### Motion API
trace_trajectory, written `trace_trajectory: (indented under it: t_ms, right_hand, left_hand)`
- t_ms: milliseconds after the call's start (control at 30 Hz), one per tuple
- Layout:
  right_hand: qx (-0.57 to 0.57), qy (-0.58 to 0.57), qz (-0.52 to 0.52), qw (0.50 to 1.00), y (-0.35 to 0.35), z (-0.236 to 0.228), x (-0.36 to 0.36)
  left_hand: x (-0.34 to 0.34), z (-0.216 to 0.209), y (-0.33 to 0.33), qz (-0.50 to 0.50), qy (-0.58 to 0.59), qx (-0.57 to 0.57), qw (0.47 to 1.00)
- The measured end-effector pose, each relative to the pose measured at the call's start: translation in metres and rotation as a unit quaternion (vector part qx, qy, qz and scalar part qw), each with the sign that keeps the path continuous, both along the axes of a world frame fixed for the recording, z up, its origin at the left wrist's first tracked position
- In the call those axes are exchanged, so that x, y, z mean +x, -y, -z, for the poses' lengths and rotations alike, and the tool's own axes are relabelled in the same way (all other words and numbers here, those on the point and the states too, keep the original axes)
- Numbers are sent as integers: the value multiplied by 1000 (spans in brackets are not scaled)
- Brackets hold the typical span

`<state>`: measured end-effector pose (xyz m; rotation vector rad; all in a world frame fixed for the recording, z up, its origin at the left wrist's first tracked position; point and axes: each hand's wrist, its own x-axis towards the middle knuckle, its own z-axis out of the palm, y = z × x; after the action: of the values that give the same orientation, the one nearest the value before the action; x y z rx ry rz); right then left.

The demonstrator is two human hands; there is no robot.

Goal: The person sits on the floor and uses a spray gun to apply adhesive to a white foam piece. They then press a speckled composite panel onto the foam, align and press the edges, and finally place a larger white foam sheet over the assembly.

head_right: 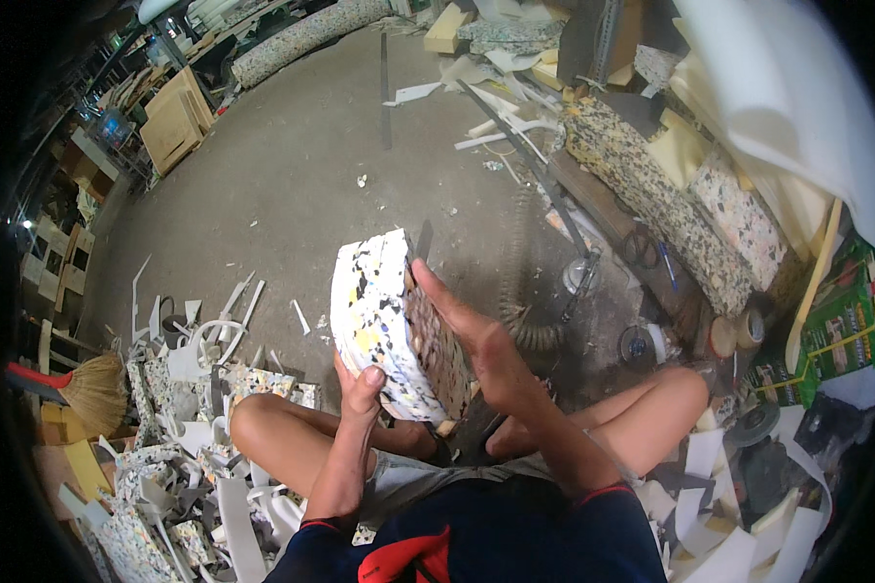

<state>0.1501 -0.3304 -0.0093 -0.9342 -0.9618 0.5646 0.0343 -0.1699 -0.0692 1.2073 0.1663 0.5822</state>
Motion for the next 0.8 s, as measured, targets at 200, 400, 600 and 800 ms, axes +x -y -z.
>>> trace_trajectory:
  t_ms: [200, 400, 600, 800]
  right_hand:
    - [-73, 208, 152, 964, 9, 5, -19]
    - [-98, 207, 222, 948, 8, 12, -32]
    - [-88, 234, 265, 931, -7, 11, -39]
    - [-94, 282, 249, 922, -5, 17, -46]
  left_hand:
    - [2, -4, 5, 50, 41, -11, 998]
    - [0, -7, 15, 12, 42, 55, 998]
    - [-7, 4, 21, -2, 34, 120, 992]
    - [-11, 14, 11, -14, 42, 252, 967]
